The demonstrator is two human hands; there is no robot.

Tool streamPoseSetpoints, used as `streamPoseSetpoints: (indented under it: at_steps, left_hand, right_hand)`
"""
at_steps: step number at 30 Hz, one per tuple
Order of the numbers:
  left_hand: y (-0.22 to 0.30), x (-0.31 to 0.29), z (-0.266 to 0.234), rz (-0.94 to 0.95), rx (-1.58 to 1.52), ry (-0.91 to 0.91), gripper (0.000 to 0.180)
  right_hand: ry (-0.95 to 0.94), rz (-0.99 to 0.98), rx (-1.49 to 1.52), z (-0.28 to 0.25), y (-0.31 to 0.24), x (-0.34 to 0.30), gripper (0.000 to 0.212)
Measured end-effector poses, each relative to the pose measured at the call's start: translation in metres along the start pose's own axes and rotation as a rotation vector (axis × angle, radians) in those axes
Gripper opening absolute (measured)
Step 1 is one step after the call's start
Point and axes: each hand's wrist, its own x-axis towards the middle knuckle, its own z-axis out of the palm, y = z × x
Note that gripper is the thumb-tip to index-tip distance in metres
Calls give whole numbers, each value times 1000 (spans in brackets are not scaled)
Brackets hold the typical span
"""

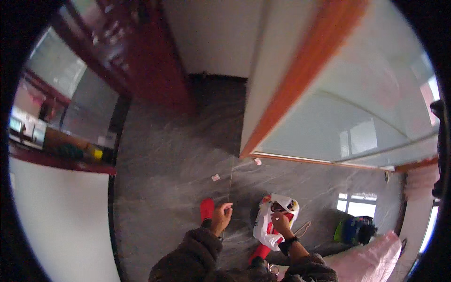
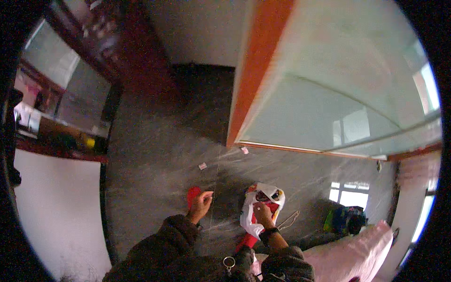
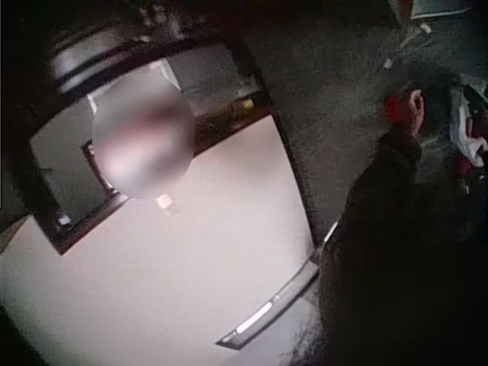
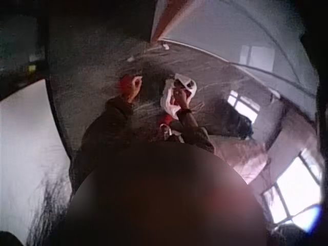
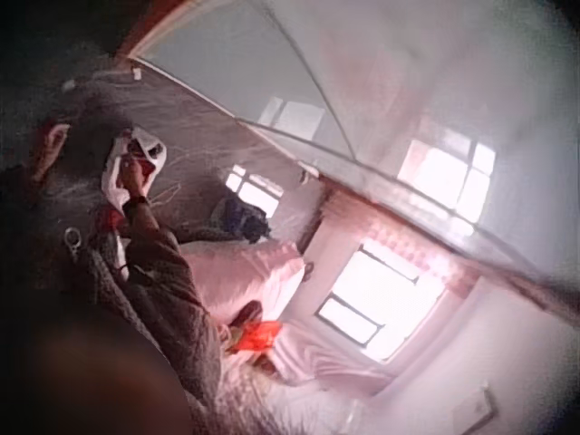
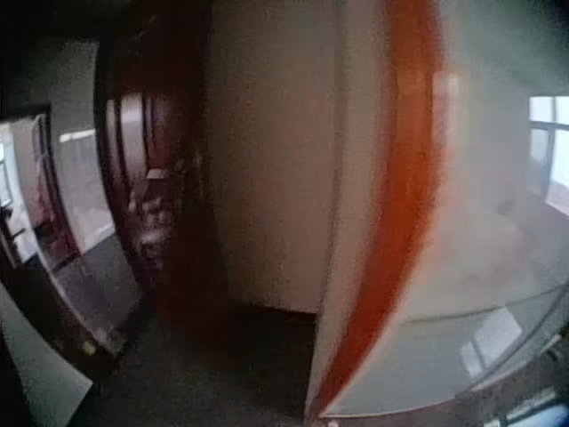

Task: The person picks up clothes from the floor, folds them, and places them into a plastic bag. They also open a wardrobe, retrieve a small item, and continue folding and bagging clothes on the bed.

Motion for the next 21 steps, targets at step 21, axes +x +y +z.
streamPoseSetpoints:
  at_steps: [21]
  left_hand:
    - [-152,63,-2,-662,-353,177,17]
  right_hand:
    - [122,67,-528,277,153,413,30]
